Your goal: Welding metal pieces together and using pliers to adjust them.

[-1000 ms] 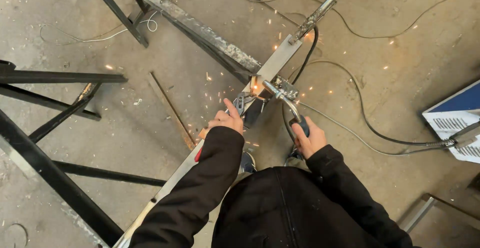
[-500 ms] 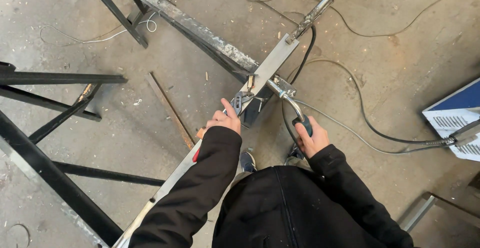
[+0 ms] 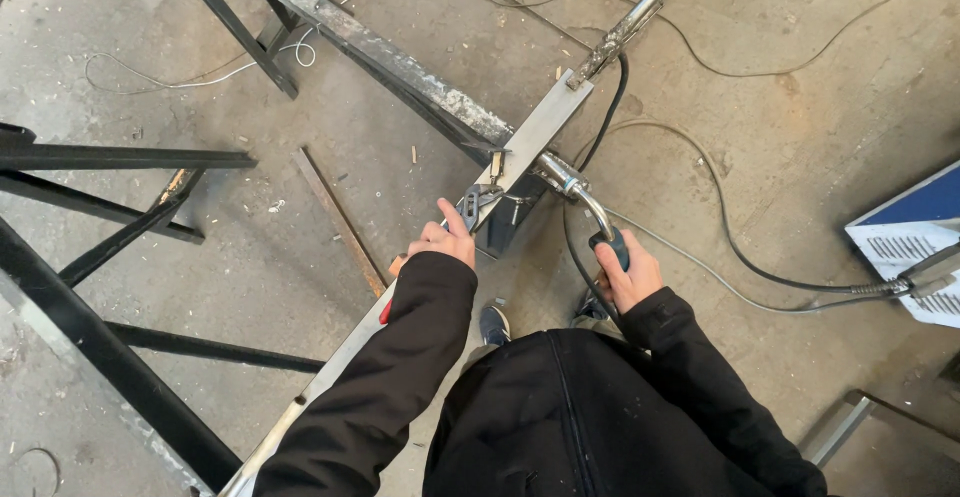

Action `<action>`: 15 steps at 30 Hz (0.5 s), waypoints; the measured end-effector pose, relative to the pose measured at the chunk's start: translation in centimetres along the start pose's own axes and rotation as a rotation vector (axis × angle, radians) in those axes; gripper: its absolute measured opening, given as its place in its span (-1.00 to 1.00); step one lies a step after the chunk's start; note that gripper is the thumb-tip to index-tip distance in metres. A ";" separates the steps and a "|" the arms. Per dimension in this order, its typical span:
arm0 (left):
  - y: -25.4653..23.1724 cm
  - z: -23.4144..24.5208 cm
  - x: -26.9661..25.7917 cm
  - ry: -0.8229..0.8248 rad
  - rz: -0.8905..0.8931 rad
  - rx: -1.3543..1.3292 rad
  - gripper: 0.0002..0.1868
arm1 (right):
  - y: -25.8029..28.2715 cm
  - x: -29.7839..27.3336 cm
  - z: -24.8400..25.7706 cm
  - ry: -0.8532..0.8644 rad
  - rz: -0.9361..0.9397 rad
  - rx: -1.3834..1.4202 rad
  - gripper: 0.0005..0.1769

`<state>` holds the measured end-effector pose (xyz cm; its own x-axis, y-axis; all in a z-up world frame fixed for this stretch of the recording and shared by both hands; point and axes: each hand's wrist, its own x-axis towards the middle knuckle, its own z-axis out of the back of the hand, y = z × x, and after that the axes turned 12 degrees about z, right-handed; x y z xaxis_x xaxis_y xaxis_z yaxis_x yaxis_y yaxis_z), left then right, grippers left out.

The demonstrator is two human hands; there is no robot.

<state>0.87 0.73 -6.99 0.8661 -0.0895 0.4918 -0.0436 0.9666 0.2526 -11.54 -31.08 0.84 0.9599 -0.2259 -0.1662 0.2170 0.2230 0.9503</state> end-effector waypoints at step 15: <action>0.7 0.6 1.0 0.178 0.014 -0.064 0.00 | 1.0 1.9 4.1 0.006 0.058 0.061 -0.60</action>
<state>1.37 1.13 -5.86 0.9404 -0.0370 0.3381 -0.0297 0.9813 0.1900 -10.19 -35.22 2.58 0.9716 -0.2083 -0.1122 0.1503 0.1769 0.9727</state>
